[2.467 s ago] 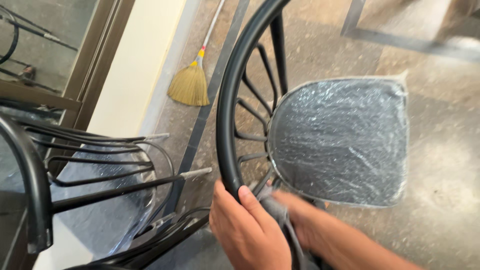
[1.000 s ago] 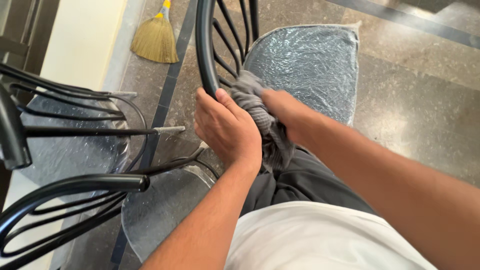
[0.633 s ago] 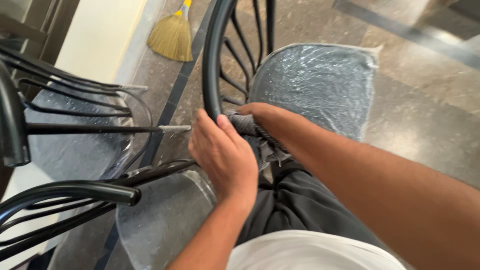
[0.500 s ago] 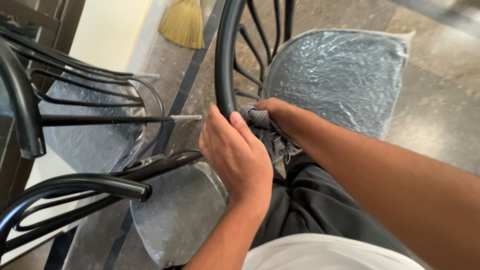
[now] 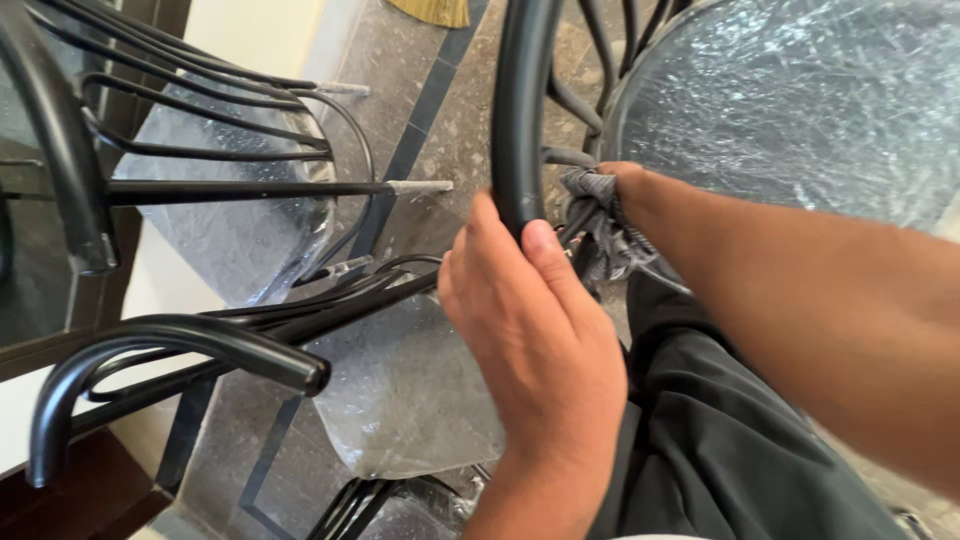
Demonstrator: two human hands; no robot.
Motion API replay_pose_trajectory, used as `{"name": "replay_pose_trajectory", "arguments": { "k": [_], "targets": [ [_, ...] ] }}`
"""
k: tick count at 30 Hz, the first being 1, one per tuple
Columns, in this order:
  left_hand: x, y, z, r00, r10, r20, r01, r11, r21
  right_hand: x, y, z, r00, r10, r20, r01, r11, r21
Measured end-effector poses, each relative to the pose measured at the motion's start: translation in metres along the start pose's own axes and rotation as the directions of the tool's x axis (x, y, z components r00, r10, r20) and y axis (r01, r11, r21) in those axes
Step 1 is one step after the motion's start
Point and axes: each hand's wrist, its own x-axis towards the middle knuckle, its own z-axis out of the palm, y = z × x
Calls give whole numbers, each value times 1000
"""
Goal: The person wipes the backrest and seat of a black metal chair using a gray cloth. The chair is wrapped in clear plastic film. The person moves around the chair to clean different parts of the backrest and seat.
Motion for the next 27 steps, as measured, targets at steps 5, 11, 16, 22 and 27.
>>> {"name": "replay_pose_trajectory", "arguments": {
  "k": [5,11,16,22,27],
  "targets": [
    [-3,-5,4,999,39,-30,-37,998,56,-48,-12,26,1000,2,27,-1,1000,-30],
    [-4,-8,2,999,43,1,-43,998,45,-176,3,73,973,-179,147,138,957,256],
    [1,-6,2,999,52,13,-52,998,35,-190,-5,105,984,-169,49,170,985,-18],
    [0,-4,3,999,54,0,-54,997,60,-126,0,50,1000,-6,-8,6,996,89],
    [-2,-2,2,999,41,-9,-41,997,59,-23,-7,39,986,93,-141,-112,985,-130]
  ]
}}
